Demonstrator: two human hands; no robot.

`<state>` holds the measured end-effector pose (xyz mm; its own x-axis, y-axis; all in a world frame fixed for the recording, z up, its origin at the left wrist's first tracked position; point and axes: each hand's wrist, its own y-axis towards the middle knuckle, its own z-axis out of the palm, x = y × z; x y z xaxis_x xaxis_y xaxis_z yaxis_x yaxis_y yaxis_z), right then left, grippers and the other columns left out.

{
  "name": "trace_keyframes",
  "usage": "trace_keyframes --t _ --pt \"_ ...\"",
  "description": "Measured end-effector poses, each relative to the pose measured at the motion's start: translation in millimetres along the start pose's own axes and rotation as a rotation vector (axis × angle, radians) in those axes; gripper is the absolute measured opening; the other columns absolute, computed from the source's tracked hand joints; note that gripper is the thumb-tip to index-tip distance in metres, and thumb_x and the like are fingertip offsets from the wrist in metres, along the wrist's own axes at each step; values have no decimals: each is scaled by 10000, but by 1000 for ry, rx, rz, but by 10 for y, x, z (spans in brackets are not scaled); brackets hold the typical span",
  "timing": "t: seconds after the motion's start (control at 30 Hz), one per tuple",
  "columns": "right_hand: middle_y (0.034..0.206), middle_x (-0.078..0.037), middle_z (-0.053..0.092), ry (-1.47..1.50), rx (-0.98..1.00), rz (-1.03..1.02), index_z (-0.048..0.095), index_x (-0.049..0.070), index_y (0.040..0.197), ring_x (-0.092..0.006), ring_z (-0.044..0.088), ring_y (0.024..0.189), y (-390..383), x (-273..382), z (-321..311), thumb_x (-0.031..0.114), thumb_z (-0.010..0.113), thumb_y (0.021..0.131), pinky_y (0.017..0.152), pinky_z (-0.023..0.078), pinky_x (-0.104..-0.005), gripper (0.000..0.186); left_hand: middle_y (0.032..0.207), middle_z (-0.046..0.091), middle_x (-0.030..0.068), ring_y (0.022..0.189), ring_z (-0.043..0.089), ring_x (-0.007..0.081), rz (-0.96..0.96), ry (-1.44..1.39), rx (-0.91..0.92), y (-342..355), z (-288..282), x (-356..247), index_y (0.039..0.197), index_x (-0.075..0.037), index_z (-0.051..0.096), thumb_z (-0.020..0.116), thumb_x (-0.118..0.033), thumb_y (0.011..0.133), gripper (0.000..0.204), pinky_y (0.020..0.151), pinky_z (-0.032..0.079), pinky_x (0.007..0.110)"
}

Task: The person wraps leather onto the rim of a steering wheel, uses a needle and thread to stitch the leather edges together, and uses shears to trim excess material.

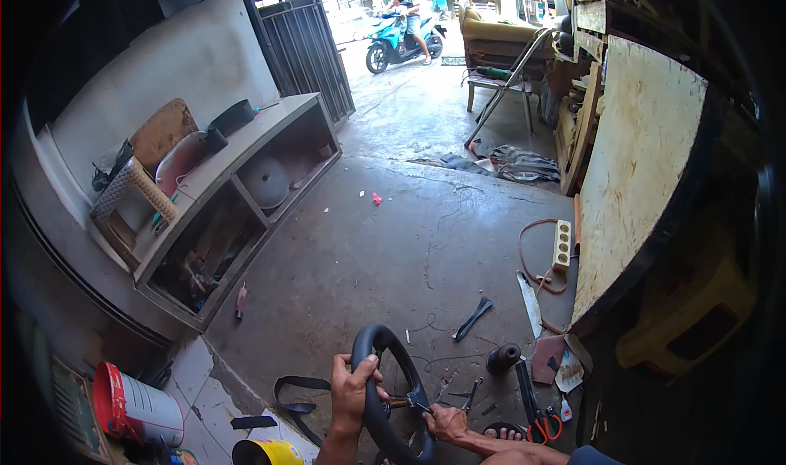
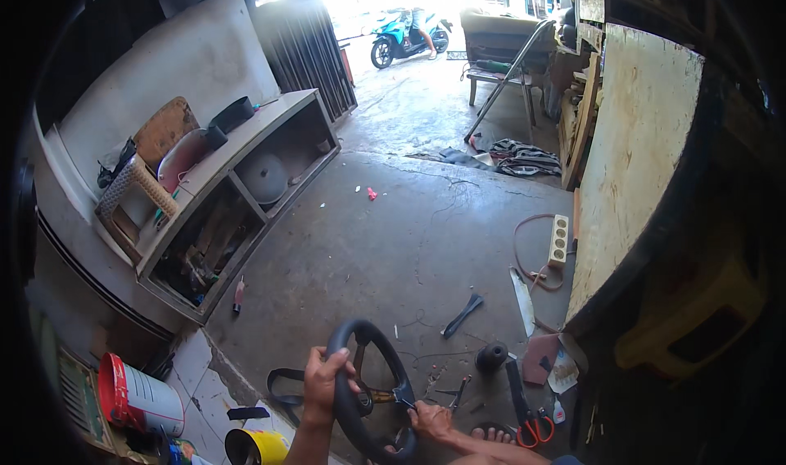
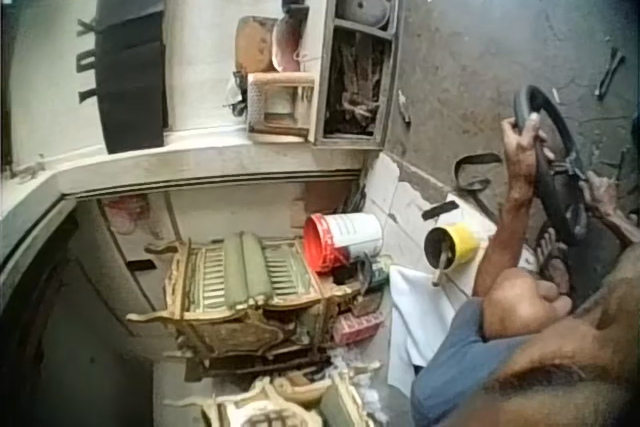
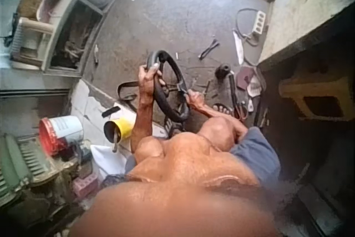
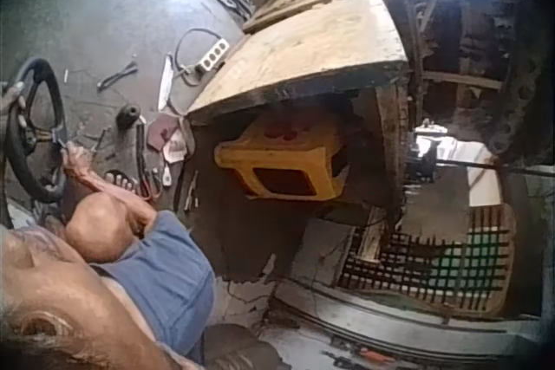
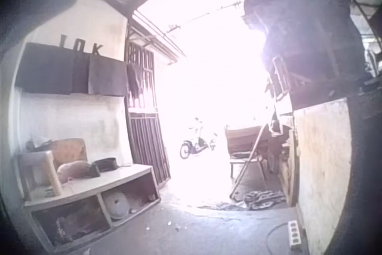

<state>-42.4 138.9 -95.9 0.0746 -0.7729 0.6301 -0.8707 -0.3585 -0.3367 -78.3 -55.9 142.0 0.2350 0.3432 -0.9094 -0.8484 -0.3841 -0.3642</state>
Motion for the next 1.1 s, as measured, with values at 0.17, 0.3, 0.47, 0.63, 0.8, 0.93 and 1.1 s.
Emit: trace_keyframes --t 0.17,0.3,0.47,0.63,0.8,0.93,1.1 --pt "945 -245 733 134 155 -7 709 78 1106 -451 708 930 22 -53 -131 471 577 972 838 542 -533 436 765 629 127 464 613 196 23 22 -16 -101 -33 12 1131 -28 391 667 -186 957 363 427 528 301" --pt "951 -223 740 225 344 -114 704 55 1096 -449 703 952 193 -258 -271 486 574 964 854 535 -525 470 770 614 140 482 607 203 9 -21 -10 -291 -58 160 1172 -33 310 673 -187 961 447 457 536 324" --pt "922 -230 729 250 418 -171 705 29 1079 -420 710 931 292 -240 -402 497 580 939 857 537 -490 504 764 601 144 499 619 228 35 -53 -51 -150 -29 97 1160 -31 335 658 -167 959 404 458 543 333" --pt "770 -151 667 390 369 -93 709 16 1072 -229 660 748 176 -207 -462 457 640 924 724 509 -417 470 765 590 125 494 602 205 77 -2 44 -397 -153 -71 1171 -19 335 655 -155 959 407 461 529 319" --pt "810 -200 675 362 400 -54 689 12 1006 -320 684 789 -58 -380 -506 468 642 924 737 509 -436 466 741 580 63 494 547 150 207 151 61 -482 109 -100 1152 -52 399 660 -188 994 334 463 477 289" --pt "801 -182 667 388 420 -8 682 15 992 -269 667 781 -260 -537 -389 469 659 923 750 508 -419 459 761 587 99 495 584 165 125 233 24 -493 -5 49 1184 -21 325 651 -149 972 409 463 505 299" --pt "703 -78 616 384 381 76 721 60 1027 -158 532 650 -487 -489 -653 434 683 928 627 444 -372 389 753 576 80 521 589 153 102 142 -7 -561 61 5 1236 -48 312 646 -178 979 442 499 501 280"
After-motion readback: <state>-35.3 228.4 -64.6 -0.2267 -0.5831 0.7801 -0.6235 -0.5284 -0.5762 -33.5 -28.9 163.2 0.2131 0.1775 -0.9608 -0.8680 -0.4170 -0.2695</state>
